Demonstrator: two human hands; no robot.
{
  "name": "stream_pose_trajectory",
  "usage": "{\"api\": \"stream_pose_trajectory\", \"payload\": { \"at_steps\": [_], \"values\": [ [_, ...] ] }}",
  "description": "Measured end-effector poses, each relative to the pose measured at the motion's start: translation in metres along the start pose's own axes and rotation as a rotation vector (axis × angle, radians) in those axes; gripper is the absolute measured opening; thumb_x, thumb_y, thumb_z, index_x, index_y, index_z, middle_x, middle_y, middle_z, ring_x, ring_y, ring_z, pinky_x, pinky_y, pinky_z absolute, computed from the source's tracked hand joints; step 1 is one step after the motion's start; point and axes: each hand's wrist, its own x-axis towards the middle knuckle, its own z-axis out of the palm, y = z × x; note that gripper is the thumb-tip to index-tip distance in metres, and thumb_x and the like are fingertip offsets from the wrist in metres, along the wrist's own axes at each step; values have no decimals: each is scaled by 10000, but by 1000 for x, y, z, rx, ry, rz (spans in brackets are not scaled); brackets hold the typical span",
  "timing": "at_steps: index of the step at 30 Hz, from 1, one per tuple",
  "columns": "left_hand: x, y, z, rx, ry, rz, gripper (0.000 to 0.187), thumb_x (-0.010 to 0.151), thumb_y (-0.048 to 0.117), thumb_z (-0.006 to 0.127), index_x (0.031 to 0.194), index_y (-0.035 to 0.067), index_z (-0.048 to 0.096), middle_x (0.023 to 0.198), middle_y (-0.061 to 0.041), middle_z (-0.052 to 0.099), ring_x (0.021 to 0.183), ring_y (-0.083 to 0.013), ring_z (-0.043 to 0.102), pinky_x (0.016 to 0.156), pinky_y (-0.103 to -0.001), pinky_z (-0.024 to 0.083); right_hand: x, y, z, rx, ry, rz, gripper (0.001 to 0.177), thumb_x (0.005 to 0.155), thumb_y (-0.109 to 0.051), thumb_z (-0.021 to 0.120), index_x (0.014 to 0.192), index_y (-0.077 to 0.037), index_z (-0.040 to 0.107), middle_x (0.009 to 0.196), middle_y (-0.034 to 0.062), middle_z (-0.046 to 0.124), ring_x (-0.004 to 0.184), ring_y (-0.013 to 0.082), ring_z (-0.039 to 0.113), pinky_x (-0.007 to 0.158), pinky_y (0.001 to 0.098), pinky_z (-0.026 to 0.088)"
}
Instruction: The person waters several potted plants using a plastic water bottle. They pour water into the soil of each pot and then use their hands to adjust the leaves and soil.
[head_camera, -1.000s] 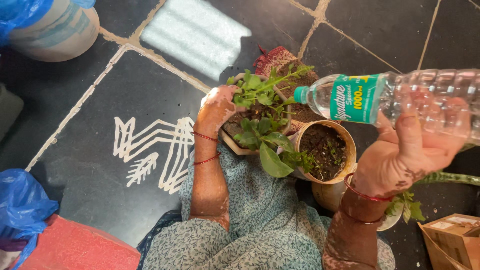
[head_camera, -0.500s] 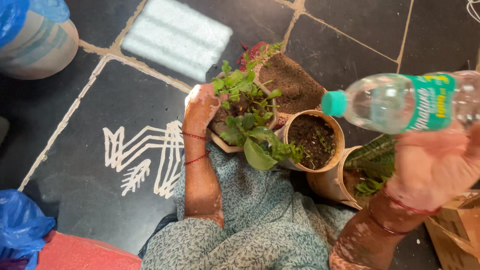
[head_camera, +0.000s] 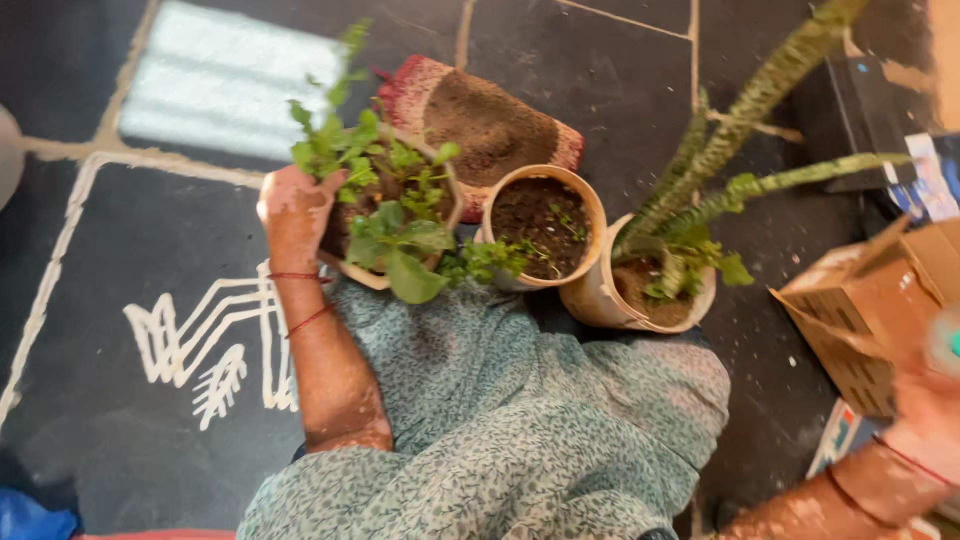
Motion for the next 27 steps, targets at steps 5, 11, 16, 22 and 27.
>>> {"api": "stream_pose_trajectory", "payload": {
  "at_steps": [5, 11, 16, 22, 27],
  "values": [
    [8, -45, 20, 64, -86, -202, 521, 938, 478, 888, 876, -15, 730, 771, -204, 675, 681, -396, 614, 697, -497, 485, -31, 42, -32, 202, 369, -41, 665, 822, -325, 843, 1405, -100, 615, 1393, 210, 635, 1255, 419, 608, 963, 496, 606],
    [-6, -74, 31, -272, 73, 33, 195, 976, 98, 887, 1058, -47, 786, 972, -139, 766, 823, -231, 671, 837, -370, 540, -36, 104, -14, 711, 509, 349, 661, 687, -388, 778, 1229, -26, 665, 1203, 224, 596, 1120, 377, 571, 764, 417, 569],
    [-6, -71, 46, -636, 117, -67, 175, 1007, -40, 803, 1157, -48, 713, 1072, -53, 738, 829, -110, 631, 644, -212, 430, -37, 124, -12, 916, 631, 398, 720, 721, -371, 785, 1281, 38, 591, 1222, 236, 523, 1138, 387, 548, 792, 437, 596],
    [-14, -71, 49, -538, 151, 76, 167, 1036, -100, 762, 1182, -47, 700, 1133, -69, 716, 976, -142, 659, 858, -263, 551, -43, 130, -29, 952, 630, 406, 731, 698, -351, 787, 1286, 22, 564, 1200, 236, 492, 1110, 387, 576, 791, 442, 611],
    [-8, -53, 44, -347, 198, 95, 143, 1021, 9, 786, 1137, -32, 714, 1048, -87, 745, 923, -174, 684, 827, -340, 564, -48, 121, -64, 802, 615, 363, 721, 881, -372, 695, 1348, 134, 481, 1294, 298, 539, 1153, 436, 582, 890, 528, 580]
  ]
}}
